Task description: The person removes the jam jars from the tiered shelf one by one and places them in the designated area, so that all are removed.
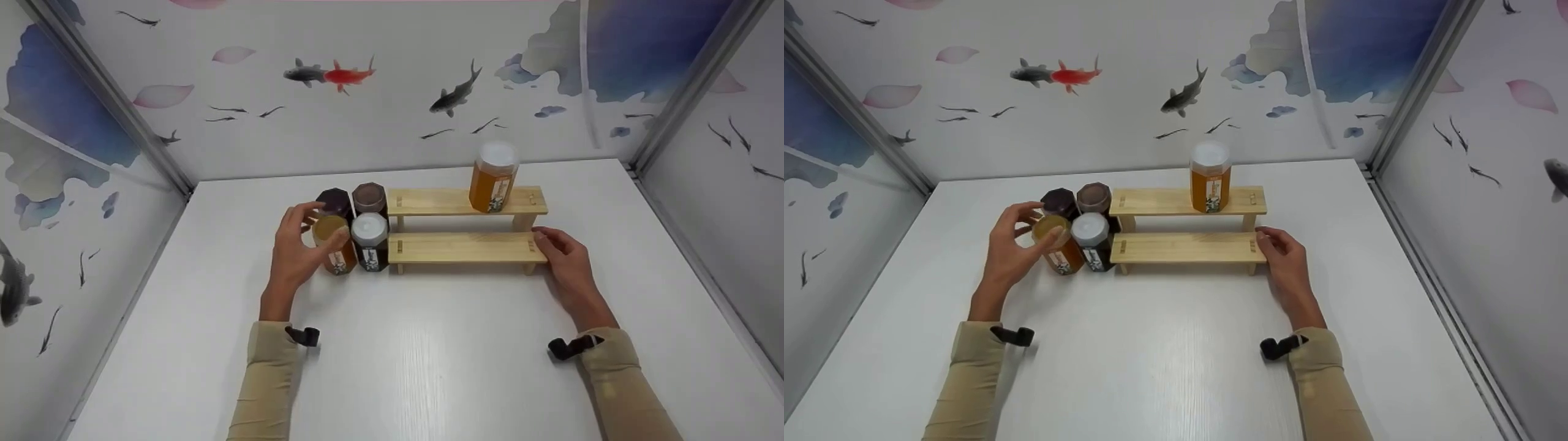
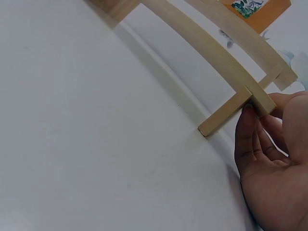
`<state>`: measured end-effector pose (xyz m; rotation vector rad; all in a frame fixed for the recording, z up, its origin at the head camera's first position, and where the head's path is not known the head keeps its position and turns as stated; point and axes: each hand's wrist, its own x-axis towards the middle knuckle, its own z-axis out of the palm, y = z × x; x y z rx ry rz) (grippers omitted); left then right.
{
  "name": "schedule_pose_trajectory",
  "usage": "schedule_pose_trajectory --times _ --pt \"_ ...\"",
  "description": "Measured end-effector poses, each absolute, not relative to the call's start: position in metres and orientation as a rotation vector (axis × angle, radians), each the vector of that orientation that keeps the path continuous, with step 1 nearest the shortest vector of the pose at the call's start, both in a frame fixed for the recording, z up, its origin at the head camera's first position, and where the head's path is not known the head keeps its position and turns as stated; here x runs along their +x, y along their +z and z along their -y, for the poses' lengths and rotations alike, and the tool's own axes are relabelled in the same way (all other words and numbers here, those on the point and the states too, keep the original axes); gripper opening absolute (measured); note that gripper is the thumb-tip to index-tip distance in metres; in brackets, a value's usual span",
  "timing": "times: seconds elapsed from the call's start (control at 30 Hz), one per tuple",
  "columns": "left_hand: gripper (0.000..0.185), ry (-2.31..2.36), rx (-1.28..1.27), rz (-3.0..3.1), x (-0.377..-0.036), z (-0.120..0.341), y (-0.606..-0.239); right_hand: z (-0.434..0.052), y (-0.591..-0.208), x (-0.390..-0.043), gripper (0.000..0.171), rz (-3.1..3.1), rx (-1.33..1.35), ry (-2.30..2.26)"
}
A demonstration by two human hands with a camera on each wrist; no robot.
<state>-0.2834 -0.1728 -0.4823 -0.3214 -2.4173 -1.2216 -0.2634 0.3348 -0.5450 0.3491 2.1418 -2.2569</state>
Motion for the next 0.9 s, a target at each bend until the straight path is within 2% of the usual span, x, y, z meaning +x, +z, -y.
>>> schedule_pose_trajectory --times 0.27,0.5,0.77,0.9 --pt "0.048 -1.163 -0.51 2.215 -0.278 0.104 -0.453 -0.338 -0.542 -0.264 0.065 -2.138 0.333 -2.274" --pt "0.044 -1.301 -0.756 2.194 -0.284 0.024 -0.453 -0.339 -0.541 -0.261 0.067 -2.19 0.358 -2.209" --pt "0.065 -1.424 -0.766 2.339 -0.304 -0.044 -0.451 -0.338 -0.542 -0.262 0.068 -2.217 0.355 -2.196" --pt "0.068 -1.45 -0.693 2.284 -0.312 -0.067 -0.445 -0.334 -0.544 -0.261 0.065 -2.204 0.355 -2.208"
